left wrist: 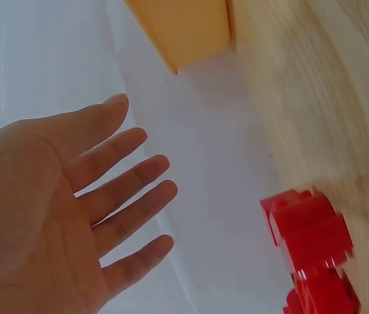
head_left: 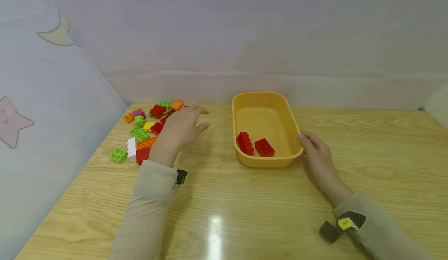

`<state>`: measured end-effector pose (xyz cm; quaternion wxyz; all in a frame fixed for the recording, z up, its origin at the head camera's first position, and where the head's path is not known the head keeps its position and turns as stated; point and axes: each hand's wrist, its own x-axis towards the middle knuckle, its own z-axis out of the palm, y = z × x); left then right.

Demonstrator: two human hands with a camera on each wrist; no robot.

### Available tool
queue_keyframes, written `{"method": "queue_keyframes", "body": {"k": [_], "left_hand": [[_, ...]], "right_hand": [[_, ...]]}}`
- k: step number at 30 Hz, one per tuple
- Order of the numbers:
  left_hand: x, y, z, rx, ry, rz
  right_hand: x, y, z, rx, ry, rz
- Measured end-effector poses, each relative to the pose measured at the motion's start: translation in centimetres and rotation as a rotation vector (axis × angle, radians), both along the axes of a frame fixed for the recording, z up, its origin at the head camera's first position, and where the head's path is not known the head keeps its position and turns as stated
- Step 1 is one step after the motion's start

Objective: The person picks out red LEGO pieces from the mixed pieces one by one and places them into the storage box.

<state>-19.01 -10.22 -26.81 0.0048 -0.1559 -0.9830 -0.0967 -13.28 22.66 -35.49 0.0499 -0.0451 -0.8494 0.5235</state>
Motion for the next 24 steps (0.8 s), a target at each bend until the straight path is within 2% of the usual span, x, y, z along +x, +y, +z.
{"method": "queue_keyframes", "body": {"k": [12,19,24], "left_hand": [[-1.4,-4.2,-0.6,0.092,-0.084,0.097],[-2.0,-5.0,-1.6,0.06,-0.167,0.106],[-1.7,-5.0,-1.9,0.019,-0.189,0.119]], "right_hand": [[0.0,-0.2,0.2,-0.01,-0.002,0.019],[0.1,-0.1,0.3,-0.002,-0.012,0.02],[0.1,-0.1,0.1,0.009,-0.005,0.016]]}}
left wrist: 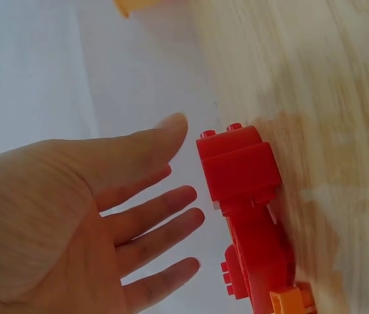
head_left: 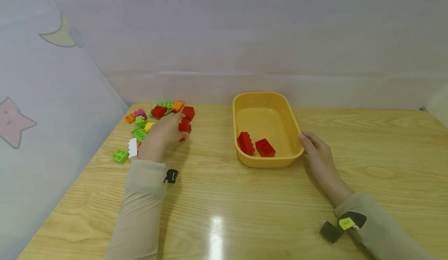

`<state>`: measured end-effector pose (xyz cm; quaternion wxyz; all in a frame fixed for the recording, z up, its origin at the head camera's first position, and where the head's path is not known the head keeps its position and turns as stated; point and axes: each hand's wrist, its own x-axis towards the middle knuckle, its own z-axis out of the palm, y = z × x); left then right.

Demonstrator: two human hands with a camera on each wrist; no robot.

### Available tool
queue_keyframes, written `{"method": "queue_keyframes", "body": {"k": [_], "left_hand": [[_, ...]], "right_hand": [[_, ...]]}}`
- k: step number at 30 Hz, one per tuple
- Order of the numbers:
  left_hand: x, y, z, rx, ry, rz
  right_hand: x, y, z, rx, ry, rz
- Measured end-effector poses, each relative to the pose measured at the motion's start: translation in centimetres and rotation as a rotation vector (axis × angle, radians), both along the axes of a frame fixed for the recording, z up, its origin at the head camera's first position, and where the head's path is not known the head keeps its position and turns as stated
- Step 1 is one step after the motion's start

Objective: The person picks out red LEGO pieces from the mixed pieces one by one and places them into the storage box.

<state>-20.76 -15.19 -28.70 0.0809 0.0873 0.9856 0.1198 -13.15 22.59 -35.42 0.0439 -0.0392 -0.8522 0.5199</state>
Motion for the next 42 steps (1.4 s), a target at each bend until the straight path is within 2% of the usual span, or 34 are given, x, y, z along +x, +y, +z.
{"method": "queue_keyframes", "body": {"k": [10,18,31,42], "left_hand": [[0.62,0.02,0.05,-0.06,-0.01,0.026],[0.88,-0.1,0.05,-0.03,0.008,0.029],[0.53,0.2,-0.26,-0.103,0.006,0.029],[0.4,-0.04,-0.54,-0.078,-0.021,0.05]], "right_hand": [[0.03,0.13,0.01,-0.014,0.0,0.002],[-0.05,0.0,-0.06,-0.008,0.011,-0.021],[-0.1,0.11,-0.06,0.001,0.021,-0.034],[-0.1,0.06,-0.03,0.012,0.018,-0.033]]}}
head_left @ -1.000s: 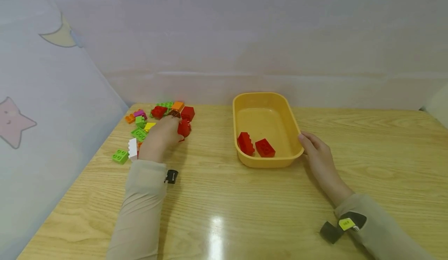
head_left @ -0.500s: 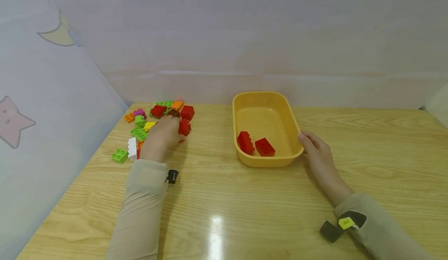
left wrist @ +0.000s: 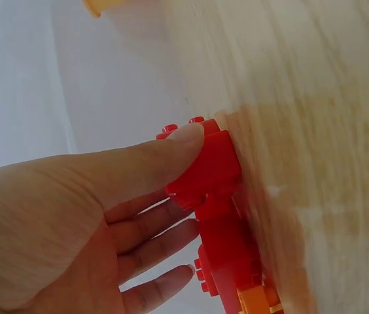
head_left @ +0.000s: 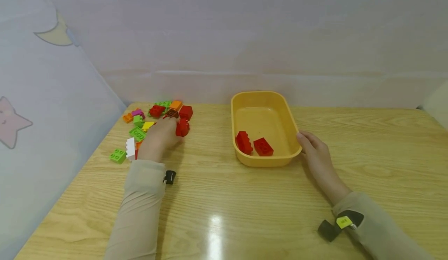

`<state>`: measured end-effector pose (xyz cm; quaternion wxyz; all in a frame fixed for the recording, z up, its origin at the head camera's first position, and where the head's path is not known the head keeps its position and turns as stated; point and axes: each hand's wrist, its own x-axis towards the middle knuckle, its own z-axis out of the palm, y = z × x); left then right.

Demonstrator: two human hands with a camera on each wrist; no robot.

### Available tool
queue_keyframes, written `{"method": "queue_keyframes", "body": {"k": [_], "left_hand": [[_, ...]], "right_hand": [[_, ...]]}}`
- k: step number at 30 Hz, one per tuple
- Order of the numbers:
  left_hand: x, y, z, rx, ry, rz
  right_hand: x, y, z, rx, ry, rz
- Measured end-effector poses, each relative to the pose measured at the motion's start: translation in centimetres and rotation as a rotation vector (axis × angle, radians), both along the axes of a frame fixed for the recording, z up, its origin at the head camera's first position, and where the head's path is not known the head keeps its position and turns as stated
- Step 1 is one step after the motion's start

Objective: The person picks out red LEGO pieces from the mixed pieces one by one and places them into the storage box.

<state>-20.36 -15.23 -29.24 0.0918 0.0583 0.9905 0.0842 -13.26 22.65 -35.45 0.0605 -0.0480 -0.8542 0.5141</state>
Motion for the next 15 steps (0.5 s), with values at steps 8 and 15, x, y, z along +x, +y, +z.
{"method": "queue_keyframes", "body": {"k": [8,15], "left_hand": [[0.2,0.2,0.5,-0.01,0.08,0.008],[0.5,0.5,1.6,-0.029,0.148,0.031]], "right_hand": [[0.0,0.1,0.0,-0.018,-0.011,0.001],[-0.1,0.1,-0.1,-0.033,0.004,0.008]]}}
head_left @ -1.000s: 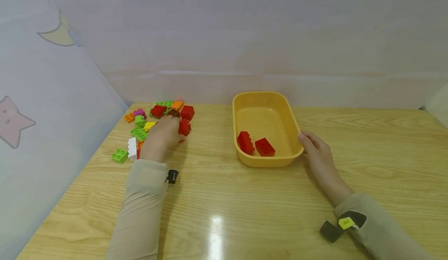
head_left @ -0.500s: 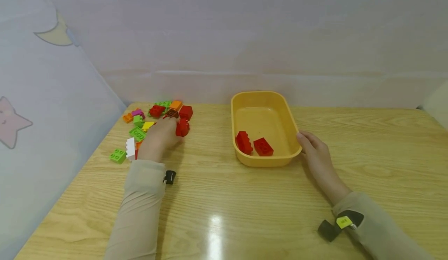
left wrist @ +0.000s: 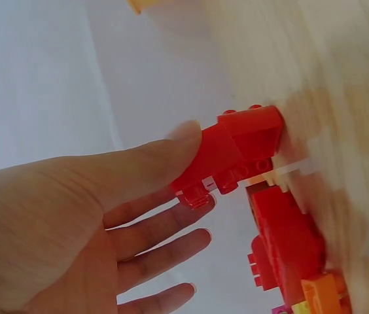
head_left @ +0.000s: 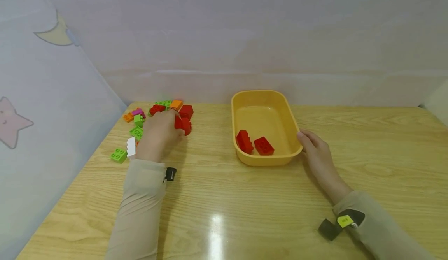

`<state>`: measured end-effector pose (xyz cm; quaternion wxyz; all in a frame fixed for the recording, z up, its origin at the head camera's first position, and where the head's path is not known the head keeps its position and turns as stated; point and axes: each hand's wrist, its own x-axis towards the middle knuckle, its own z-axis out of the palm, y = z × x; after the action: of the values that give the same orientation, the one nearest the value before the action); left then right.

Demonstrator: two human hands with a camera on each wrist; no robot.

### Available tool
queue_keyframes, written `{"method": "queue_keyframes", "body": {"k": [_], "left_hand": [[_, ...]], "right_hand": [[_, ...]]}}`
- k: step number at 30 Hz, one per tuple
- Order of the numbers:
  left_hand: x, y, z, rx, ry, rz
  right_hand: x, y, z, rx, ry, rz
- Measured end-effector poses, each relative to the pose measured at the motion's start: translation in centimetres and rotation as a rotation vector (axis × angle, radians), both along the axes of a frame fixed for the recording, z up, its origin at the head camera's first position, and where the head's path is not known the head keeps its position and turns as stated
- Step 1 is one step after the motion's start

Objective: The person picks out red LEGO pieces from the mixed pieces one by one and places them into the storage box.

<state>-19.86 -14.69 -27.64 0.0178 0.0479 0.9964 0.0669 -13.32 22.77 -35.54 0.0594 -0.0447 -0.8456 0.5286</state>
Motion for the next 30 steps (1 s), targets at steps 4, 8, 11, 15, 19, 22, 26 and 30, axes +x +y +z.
{"method": "queue_keyframes", "body": {"k": [4,8,11,15,19,22,26,30], "left_hand": [[0.0,0.4,0.4,0.0,0.014,-0.008],[0.2,1.0,0.7,0.044,0.01,-0.047],[0.3,1.3,0.8,0.103,0.002,-0.076],[0.3,1.7,0.9,0.143,-0.001,-0.103],[0.4,2.1,1.0,0.156,0.009,-0.128],[0.6,2.7,1.1,0.159,0.038,-0.168],[1.0,4.1,1.2,0.145,0.091,-0.232],[1.3,5.6,1.5,0.086,0.156,-0.271]], "right_hand": [[0.0,0.0,0.0,-0.002,0.001,0.006],[0.0,0.1,0.0,0.007,-0.006,0.007],[0.1,0.2,0.0,0.016,-0.01,0.005],[0.0,0.1,0.0,0.007,-0.009,0.002],[0.0,0.1,-0.1,0.0,-0.011,0.0],[0.1,0.1,-0.1,0.002,-0.009,0.003],[0.1,0.1,-0.1,0.0,-0.004,0.004],[0.1,0.0,0.0,-0.009,-0.004,-0.001]]}}
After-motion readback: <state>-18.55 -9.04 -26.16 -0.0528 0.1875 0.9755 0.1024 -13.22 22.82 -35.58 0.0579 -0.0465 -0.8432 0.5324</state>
